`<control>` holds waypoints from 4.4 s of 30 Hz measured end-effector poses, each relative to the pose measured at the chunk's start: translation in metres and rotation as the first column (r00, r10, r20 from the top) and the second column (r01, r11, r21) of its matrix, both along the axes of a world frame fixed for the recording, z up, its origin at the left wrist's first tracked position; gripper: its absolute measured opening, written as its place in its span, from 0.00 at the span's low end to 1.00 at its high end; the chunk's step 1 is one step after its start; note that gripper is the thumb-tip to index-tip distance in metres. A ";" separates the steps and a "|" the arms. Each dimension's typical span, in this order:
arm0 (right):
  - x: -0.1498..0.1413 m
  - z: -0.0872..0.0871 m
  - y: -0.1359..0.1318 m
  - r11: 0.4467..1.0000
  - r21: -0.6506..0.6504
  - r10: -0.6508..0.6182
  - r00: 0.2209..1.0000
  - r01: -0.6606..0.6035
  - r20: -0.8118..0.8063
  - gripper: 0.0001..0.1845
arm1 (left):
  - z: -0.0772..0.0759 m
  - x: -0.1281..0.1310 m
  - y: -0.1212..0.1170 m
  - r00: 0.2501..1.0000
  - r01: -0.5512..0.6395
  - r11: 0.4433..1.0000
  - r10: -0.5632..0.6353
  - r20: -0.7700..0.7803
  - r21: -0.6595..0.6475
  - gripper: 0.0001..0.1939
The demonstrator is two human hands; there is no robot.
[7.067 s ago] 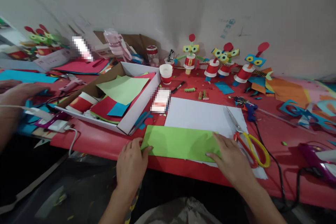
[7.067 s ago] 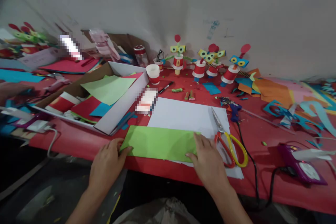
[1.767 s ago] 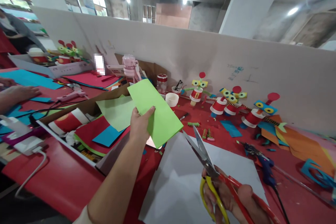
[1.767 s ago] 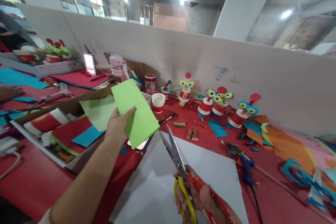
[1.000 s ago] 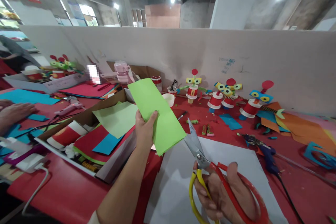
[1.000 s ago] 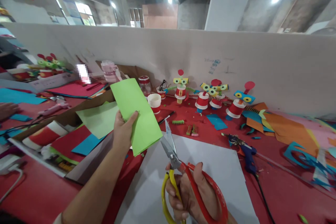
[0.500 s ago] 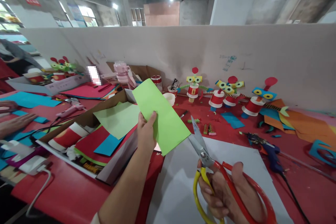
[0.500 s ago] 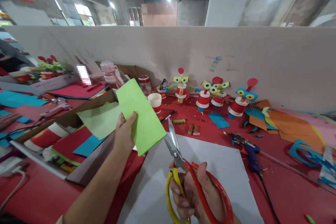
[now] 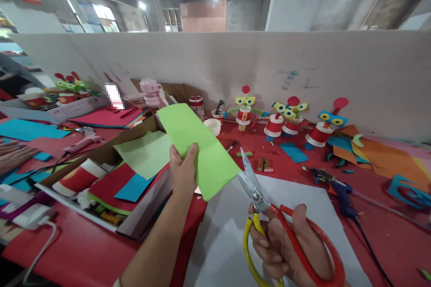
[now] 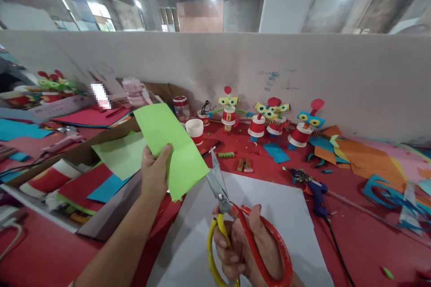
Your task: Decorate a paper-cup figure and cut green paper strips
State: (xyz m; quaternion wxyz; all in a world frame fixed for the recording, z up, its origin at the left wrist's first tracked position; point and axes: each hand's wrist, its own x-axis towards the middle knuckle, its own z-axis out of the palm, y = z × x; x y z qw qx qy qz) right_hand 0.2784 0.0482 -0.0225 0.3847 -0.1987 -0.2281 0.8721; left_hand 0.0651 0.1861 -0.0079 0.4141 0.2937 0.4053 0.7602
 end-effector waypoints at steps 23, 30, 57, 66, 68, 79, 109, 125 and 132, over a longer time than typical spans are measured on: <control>0.008 -0.001 -0.001 0.999 0.002 0.036 0.999 -0.036 -0.013 0.48 | -0.005 -0.005 0.002 0.998 -0.052 0.997 0.055 -0.039 0.065 0.21; 0.001 0.003 -0.001 1.000 -0.006 0.026 1.000 -0.026 -0.002 0.43 | -0.004 -0.002 -0.001 0.988 0.127 0.992 -0.129 0.087 0.024 0.27; 0.004 0.000 -0.002 0.999 0.036 -0.027 1.000 0.027 0.001 0.40 | -0.006 -0.014 0.004 0.960 0.271 0.962 -0.267 0.080 -0.038 0.34; 0.006 0.001 -0.003 0.999 0.036 0.003 1.000 -0.002 -0.019 0.38 | -0.003 -0.022 0.008 0.965 0.253 0.966 -0.248 0.086 -0.058 0.35; 0.005 0.002 -0.003 0.999 0.036 0.008 1.000 -0.007 -0.022 0.37 | -0.003 -0.023 0.008 0.965 0.254 0.965 -0.248 0.088 -0.064 0.35; 0.008 -0.003 -0.002 0.998 0.061 -0.022 0.999 0.019 0.046 0.32 | -0.003 -0.024 0.010 0.966 0.255 0.966 -0.253 0.059 -0.029 0.35; -0.012 -0.006 -0.006 1.000 0.006 -0.019 0.999 0.019 -0.033 0.36 | -0.003 0.000 -0.006 0.979 0.049 0.996 -0.063 -0.195 -0.073 0.18; -0.011 0.000 -0.001 0.994 0.106 0.015 1.000 -0.016 0.017 0.38 | -0.003 0.022 -0.024 0.951 0.254 0.961 -0.269 -0.152 -0.107 0.21; -0.007 0.003 0.000 0.989 0.148 0.000 1.000 -0.001 0.007 0.37 | 0.003 0.018 -0.021 0.964 0.252 0.963 -0.259 -0.062 -0.098 0.23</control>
